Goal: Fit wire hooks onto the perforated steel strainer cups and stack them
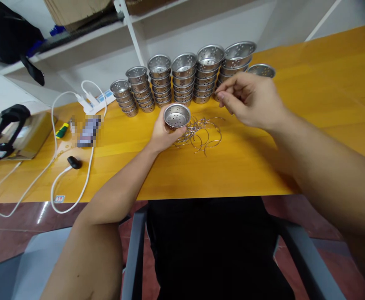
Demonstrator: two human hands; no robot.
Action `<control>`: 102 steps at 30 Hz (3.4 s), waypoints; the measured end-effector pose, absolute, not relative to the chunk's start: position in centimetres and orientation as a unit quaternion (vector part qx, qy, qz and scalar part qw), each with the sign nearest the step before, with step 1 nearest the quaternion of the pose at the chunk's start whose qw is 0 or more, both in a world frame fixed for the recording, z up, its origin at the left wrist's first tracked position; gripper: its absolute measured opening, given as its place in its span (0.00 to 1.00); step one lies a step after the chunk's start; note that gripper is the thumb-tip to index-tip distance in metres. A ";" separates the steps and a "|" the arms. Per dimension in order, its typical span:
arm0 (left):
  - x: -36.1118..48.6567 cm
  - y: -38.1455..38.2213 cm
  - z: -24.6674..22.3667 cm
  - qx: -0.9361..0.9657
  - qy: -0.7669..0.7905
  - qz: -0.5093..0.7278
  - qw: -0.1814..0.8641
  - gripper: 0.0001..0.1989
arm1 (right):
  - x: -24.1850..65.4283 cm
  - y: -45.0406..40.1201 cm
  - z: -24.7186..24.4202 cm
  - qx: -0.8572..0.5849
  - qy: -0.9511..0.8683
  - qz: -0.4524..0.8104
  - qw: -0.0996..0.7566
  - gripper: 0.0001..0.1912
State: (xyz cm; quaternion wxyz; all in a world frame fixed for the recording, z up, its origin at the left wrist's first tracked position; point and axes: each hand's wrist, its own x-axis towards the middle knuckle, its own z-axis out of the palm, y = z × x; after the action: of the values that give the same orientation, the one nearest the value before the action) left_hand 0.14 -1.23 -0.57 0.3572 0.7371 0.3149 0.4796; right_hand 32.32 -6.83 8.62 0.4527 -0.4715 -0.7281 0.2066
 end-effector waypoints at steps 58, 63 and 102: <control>0.1 -0.6 -1.5 0.790 0.279 0.483 0.254 0.56 | 23.3 -5.5 4.2 -0.404 -0.716 0.241 0.516 0.21; 0.3 -1.3 -0.8 0.793 0.281 0.480 0.247 0.57 | 23.3 -5.6 4.0 -0.409 -0.707 0.248 0.521 0.23; -0.4 0.3 -2.4 0.796 0.270 0.432 0.326 0.52 | 23.3 -6.0 5.8 -0.301 -0.684 0.485 0.454 0.42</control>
State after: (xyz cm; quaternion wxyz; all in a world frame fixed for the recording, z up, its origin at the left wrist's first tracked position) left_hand -0.41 0.26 -2.41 0.3264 0.7961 0.2701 0.4322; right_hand 23.26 -6.05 5.82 0.4541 -0.3010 -0.6843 0.4847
